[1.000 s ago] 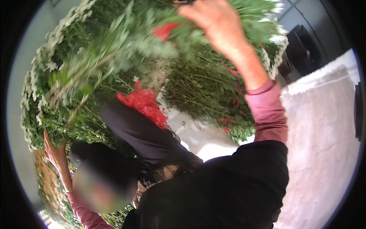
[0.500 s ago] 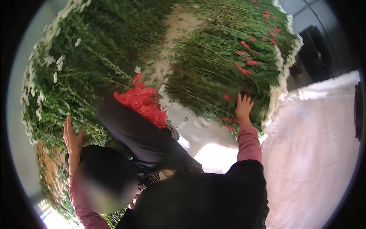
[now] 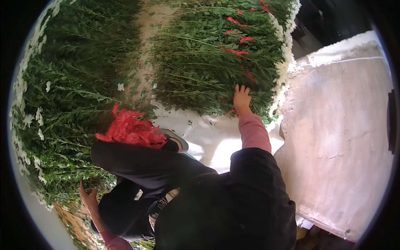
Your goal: The person gathers white chrysanthemum stems into bunches, aligns them, and ties each bundle with a red ribbon. The person places the finished bundles on the floor beside a large pile of loose stems.
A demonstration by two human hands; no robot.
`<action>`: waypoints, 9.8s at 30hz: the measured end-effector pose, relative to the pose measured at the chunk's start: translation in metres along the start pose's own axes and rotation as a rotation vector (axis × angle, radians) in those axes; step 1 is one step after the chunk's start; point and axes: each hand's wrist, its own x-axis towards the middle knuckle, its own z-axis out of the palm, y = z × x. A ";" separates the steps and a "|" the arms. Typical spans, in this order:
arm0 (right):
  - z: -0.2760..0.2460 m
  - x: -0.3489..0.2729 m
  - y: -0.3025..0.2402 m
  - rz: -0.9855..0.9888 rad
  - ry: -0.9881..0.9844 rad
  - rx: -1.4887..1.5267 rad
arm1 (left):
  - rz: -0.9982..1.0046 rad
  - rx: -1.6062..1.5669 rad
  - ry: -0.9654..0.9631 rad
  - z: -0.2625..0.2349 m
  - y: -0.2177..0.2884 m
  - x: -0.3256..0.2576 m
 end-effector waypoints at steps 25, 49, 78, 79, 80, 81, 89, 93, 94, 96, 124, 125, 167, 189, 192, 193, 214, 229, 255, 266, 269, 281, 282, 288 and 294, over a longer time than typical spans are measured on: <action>0.026 0.026 0.076 -0.194 -0.320 -0.328 | 0.071 0.237 0.085 0.019 0.021 0.013; -0.267 -0.114 -0.757 -1.107 -0.199 0.734 | 0.022 -0.479 0.224 -0.060 0.007 0.172; -0.305 -0.261 -0.652 -0.973 -1.216 1.527 | -0.159 -1.342 0.338 -0.068 0.005 0.194; -0.305 -0.265 -0.653 -0.962 -1.238 1.591 | -0.104 -1.457 0.331 -0.066 0.000 0.196; -0.305 -0.264 -0.653 -0.946 -1.247 1.660 | -0.033 -1.548 0.297 -0.081 0.014 0.187; -0.287 -0.259 -0.658 -0.939 -1.223 1.555 | -0.032 -1.588 0.323 -0.087 0.018 0.186; -0.300 -0.284 -0.658 -1.268 -1.008 1.561 | -0.058 -1.544 0.125 -0.073 0.004 0.187; -0.321 -0.247 -0.705 -1.216 -0.559 1.528 | -0.133 -1.719 0.277 -0.087 0.005 0.177; -0.325 -0.233 -0.733 -1.055 -0.415 1.632 | -0.169 -1.767 0.303 -0.090 0.001 0.174; -0.286 -0.185 -0.784 -1.000 0.152 1.081 | -0.160 -1.756 0.278 -0.090 0.010 0.180; -0.334 -0.279 -0.652 -1.143 -0.582 1.585 | -0.137 -1.654 0.363 -0.066 0.026 0.190; -0.335 -0.278 -0.650 -1.131 -0.589 1.542 | -0.129 -1.589 0.415 -0.063 0.025 0.191; -0.323 -0.292 -0.697 -1.326 -0.368 1.176 | -0.103 -1.581 0.624 -0.095 -0.028 0.128; -0.386 -0.286 -0.822 -1.381 0.228 0.890 | -0.164 -1.662 0.849 -0.119 -0.049 0.115; -0.376 -0.309 -0.852 -1.306 0.247 0.773 | -0.139 -1.715 0.848 -0.109 -0.044 0.136; -0.367 -0.284 -0.865 -1.273 0.194 0.792 | -0.127 -1.727 0.825 -0.110 -0.036 0.145; -0.457 -0.187 -0.734 -1.109 -0.369 1.263 | -0.197 -1.602 0.804 -0.112 -0.041 0.118; -0.494 -0.186 -0.770 -1.439 -0.258 1.348 | -0.165 -1.655 0.640 -0.104 -0.025 0.132; -0.430 -0.282 -0.706 -1.333 -0.672 1.562 | -0.043 -1.738 0.438 -0.087 0.020 0.155; -0.449 -0.285 -0.699 -1.124 -1.212 1.693 | -0.013 -1.742 0.300 -0.104 0.012 0.132; -0.447 -0.302 -0.699 -1.108 -1.346 1.769 | 0.009 -1.661 0.178 -0.098 -0.003 0.133; -0.446 -0.332 -0.725 -1.020 -1.517 1.690 | -0.136 -1.410 0.049 -0.096 -0.022 0.105; -0.458 -0.345 -0.722 -1.044 -1.429 1.658 | -0.122 -1.448 0.099 -0.092 -0.032 0.105; -0.435 -0.298 -0.775 -1.218 -0.612 1.564 | -0.153 -1.603 0.541 -0.108 -0.034 0.095; -0.403 -0.266 -0.837 -1.386 -0.070 0.917 | -0.194 -1.646 0.884 -0.122 -0.031 0.101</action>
